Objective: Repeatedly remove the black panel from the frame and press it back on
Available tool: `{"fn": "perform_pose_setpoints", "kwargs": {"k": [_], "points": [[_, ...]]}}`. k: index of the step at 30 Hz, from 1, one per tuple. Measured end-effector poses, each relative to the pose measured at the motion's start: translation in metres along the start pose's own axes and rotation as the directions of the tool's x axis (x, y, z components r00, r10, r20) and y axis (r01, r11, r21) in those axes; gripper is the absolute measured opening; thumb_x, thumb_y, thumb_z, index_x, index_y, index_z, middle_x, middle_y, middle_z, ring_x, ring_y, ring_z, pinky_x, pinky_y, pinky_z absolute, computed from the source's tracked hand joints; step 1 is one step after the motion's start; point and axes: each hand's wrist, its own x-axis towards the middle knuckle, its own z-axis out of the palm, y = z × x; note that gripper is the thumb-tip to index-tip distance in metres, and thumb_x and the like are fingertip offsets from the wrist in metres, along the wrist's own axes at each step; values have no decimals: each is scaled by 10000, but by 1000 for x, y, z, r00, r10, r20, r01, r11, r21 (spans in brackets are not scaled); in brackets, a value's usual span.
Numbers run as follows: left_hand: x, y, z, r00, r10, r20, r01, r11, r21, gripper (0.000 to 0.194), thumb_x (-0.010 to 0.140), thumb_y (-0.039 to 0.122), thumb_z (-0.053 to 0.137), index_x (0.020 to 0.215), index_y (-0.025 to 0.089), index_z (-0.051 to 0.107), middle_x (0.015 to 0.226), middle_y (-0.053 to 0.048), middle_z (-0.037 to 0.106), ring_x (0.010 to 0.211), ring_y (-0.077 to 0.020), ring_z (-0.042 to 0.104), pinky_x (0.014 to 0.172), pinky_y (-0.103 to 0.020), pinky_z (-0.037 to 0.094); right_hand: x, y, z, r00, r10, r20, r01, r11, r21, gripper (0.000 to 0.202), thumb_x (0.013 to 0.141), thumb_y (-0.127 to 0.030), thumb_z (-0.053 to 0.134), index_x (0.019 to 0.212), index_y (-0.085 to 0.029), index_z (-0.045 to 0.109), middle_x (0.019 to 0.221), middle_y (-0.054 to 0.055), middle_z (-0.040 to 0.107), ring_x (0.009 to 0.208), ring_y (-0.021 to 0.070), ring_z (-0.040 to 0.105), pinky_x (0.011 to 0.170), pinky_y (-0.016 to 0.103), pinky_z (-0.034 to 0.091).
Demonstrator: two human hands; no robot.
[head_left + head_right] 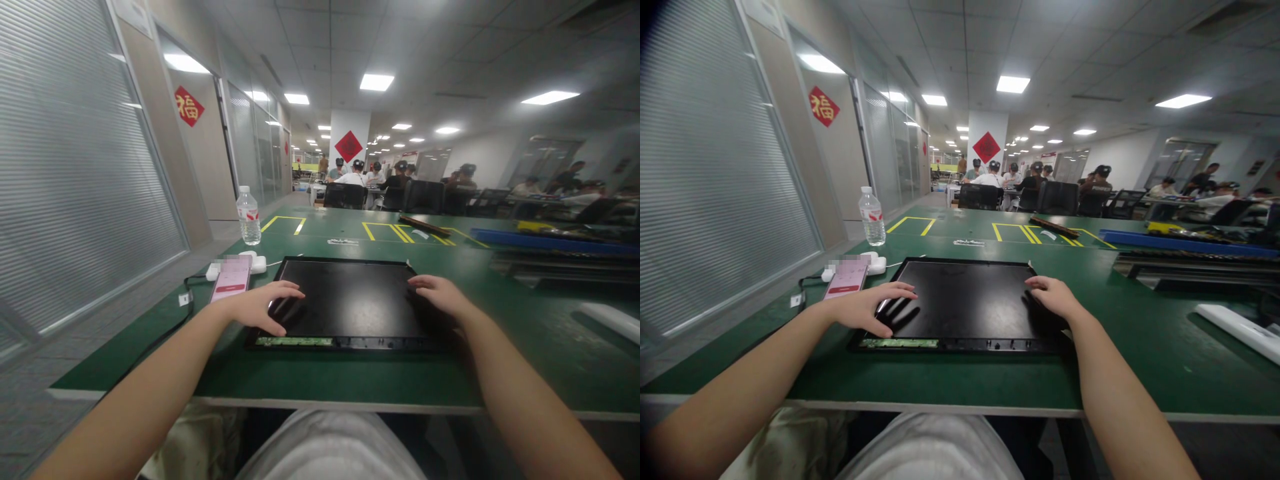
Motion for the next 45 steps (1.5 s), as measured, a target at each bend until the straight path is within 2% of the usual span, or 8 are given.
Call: {"fn": "perform_pose_setpoints", "kwargs": {"k": [3, 10, 19, 26, 30, 34, 39, 45], "points": [[0, -2, 0, 999, 32, -2, -32, 999, -3, 848, 659, 493, 831, 1417, 265, 527, 1560, -118, 413, 1415, -348, 410, 1152, -438, 352, 0, 2, 4, 995, 19, 98, -22, 999, 36, 348, 761, -142, 583, 1056, -198, 759, 1147, 56, 745, 1099, 201, 677, 1031, 300, 462], [2, 1, 1, 995, 96, -31, -97, 995, -37, 820, 639, 347, 858, 1394, 267, 547, 1560, -112, 409, 1416, -333, 411, 1172, -450, 318, 4, 8, 3, 985, -16, 174, 8, 999, 45, 381, 757, -175, 589, 1091, -205, 769, 1196, 64, 727, 1134, 233, 662, 1074, 349, 439], [2, 6, 1, 989, 141, -49, -143, 989, -38, 742, 629, 229, 830, 1332, 269, 594, 1524, -92, 466, 1373, -315, 472, 1155, -432, 349, 4, 11, 3, 982, -26, 189, 15, 998, 56, 383, 762, -204, 608, 1113, -205, 760, 1224, 73, 714, 1157, 242, 648, 1083, 355, 427], [3, 3, 2, 987, 156, -48, -158, 986, -47, 709, 661, 295, 821, 1332, 263, 594, 1519, -94, 475, 1371, -305, 474, 1156, -415, 348, 0, 3, 3, 985, 8, 174, -16, 999, 48, 365, 771, -181, 606, 1098, -203, 765, 1212, 67, 720, 1151, 231, 653, 1069, 333, 434], [2, 4, 0, 996, 90, -31, -91, 994, -52, 664, 748, 454, 766, 1356, 264, 577, 1507, -95, 489, 1373, -293, 473, 1152, -397, 355, 0, 2, 4, 991, 12, 132, -20, 998, 60, 326, 782, -169, 597, 1055, -213, 769, 1160, 49, 741, 1104, 206, 674, 1040, 308, 455], [6, -1, 2, 990, -56, -129, 56, 998, -3, 552, 870, 528, 602, 1330, 221, 598, 1484, -121, 505, 1346, -294, 497, 1131, -406, 383, 1, 1, 0, 999, 34, 33, -33, 999, -18, 300, 790, -198, 602, 1036, -219, 774, 1105, 47, 755, 1066, 211, 680, 1026, 318, 461], [13, -15, 7, 949, -204, -241, 237, 965, 115, 509, 895, 466, 505, 1262, 143, 647, 1407, -187, 548, 1306, -340, 522, 1129, -452, 389, 4, 5, -9, 981, 166, -98, -182, 965, -188, 318, 767, -226, 618, 1039, -210, 781, 1055, 72, 757, 992, 247, 692, 918, 332, 509], [15, -23, 10, 924, -320, -209, 354, 923, 151, 548, 874, 316, 460, 1342, 57, 578, 1464, -229, 476, 1353, -343, 483, 1167, -447, 346, 5, 14, -13, 955, 295, -10, -287, 918, -273, 353, 712, -199, 630, 1025, -195, 794, 1027, 99, 760, 973, 277, 700, 855, 336, 528]]}}
